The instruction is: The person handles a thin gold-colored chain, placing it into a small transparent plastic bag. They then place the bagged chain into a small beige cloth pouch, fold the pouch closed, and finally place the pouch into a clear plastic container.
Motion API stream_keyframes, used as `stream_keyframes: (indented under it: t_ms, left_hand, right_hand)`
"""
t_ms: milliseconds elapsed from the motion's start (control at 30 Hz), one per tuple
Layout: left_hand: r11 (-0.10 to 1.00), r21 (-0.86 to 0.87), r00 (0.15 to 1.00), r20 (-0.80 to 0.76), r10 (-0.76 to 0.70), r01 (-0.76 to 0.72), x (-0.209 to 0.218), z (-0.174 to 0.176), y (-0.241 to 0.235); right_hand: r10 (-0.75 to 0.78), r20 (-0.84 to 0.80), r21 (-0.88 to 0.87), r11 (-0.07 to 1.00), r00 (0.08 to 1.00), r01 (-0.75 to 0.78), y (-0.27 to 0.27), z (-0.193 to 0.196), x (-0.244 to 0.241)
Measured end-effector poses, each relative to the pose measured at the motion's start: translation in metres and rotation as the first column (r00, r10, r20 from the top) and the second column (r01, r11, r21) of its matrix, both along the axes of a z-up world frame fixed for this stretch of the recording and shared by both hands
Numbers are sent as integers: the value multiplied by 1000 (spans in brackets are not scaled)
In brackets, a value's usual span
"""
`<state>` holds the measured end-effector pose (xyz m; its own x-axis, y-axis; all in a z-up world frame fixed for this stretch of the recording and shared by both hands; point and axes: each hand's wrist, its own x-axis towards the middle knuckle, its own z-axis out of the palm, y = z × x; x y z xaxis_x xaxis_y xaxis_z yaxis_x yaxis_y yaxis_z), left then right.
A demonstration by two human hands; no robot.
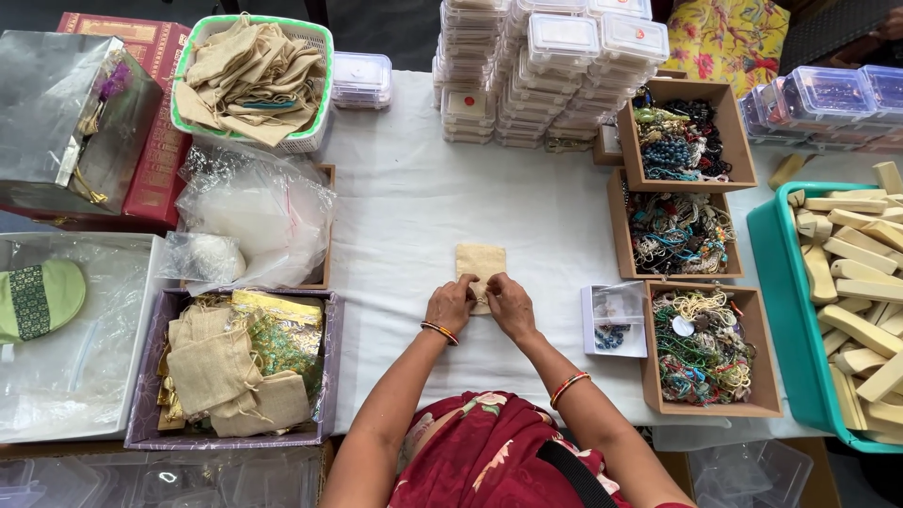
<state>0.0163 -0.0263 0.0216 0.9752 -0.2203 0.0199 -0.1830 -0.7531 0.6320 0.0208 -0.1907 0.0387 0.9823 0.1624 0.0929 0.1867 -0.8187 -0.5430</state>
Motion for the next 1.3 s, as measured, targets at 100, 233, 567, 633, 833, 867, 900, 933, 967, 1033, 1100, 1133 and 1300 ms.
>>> stream_keyframes:
  t_ms: [100,233,567,633,833,867,900,933,967,1033,1100,1133,1300]
  left_hand:
    - [997,-62,998,-54,41,-45,-1,6,0]
    - [996,-47,997,-1,76,-75,0,-19,-3]
    - [1000,-14,966,258,-2,6,-7,-26,-2]
    - [999,-11,959,281,-30,34,-7,-25,1]
    - [943,193,852,407,-329,272,-9,27,20]
    - [908,258,796,441,-415,331,-10,40,23]
    - [907,258,795,442,-416,332,-10,27,22]
    - [898,303,783,449,-431,320,-10,14,21]
    - [886,347,770,456,-446,307,-9,1,19]
    - [877,394,766,462,-447,275,-7,-9,15]
    - [866,439,762,469,-447,238,-6,-10,11]
    - [903,368,829,417,-374,222,-5,-7,9]
    - [991,99,946,300,-119,93,-10,16,12]
  right_hand:
    - [4,18,120,993,1000,-6,5,9,0]
    - [123,22,77,989,992,-125,7,6,-4]
    - [349,301,-150,936,887,-318,-13,20,-9]
    - [332,260,-205,936,907,-284,-19,15,-10]
    - [362,81,-264,906,929,-330,-38,9,-9]
    - [421,88,-268,883,903,-386,-40,12,-10]
    - [420,90,-268,884,903,-384,-37,24,-12]
    - [488,168,-300,853,857,-427,-33,36,-14]
    - [551,242,-337,820,799,-464,-30,48,-15]
    - [562,225,-425,792,796,-439,-31,34,-15]
    - [573,208,-509,756,793,-412,-31,25,-14]
    - [555,223,-514,766,802,-387,-29,22,-14]
    - [493,278,-348,852,825,-392,-25,16,-9]
